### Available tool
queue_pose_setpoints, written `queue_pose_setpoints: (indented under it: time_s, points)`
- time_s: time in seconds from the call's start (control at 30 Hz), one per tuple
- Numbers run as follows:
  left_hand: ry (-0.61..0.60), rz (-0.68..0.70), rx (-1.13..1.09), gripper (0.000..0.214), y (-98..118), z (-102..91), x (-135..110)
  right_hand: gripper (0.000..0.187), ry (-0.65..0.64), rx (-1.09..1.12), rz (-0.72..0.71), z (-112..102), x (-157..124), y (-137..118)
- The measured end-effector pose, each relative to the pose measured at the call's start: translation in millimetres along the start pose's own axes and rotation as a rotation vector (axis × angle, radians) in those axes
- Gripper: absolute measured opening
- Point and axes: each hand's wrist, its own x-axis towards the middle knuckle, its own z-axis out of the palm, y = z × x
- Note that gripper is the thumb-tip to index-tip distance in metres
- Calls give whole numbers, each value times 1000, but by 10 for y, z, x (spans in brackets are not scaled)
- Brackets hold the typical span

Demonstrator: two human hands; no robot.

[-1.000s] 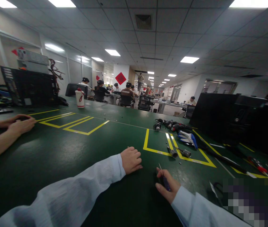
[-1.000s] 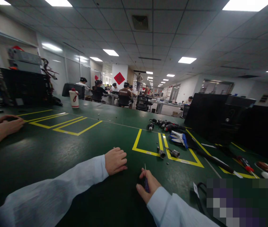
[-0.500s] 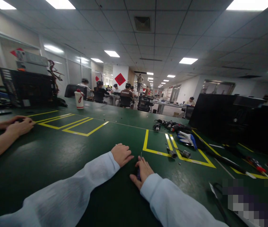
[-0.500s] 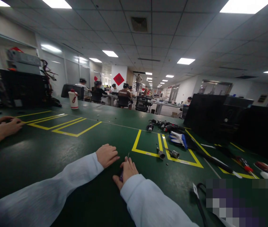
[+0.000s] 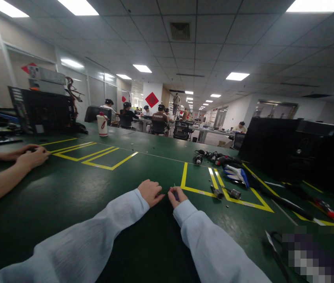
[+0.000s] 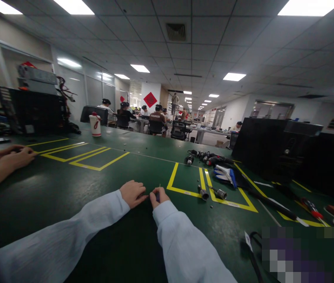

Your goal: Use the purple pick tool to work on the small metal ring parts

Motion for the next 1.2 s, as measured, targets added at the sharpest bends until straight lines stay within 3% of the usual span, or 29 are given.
queue_pose_setpoints:
  time_s: [0.17, 0.43, 0.67, 0.87, 1.07, 1.2]
  points:
    - [-34, -52, -9, 24, 50, -1, -5, 39, 211, 298, 127, -238, 0, 178]
    - [-64, -80, -56, 12, 54, 19, -15, 30, 315, 559, 188, -362, -121, 241]
    - [-47, -118, -17, 11, 53, 55, -11, 32, 300, 632, 270, -370, -124, 118]
    - [-2, -107, 102, 19, 82, -47, -16, 38, 223, 628, 326, -458, -196, 3]
    - [-175, -217, 29, 26, 131, -77, -36, 40, 136, 611, 334, -492, -238, -42]
    - [-162, -202, -72, 21, 166, -60, -52, 40, 155, 630, 329, -494, -225, -19]
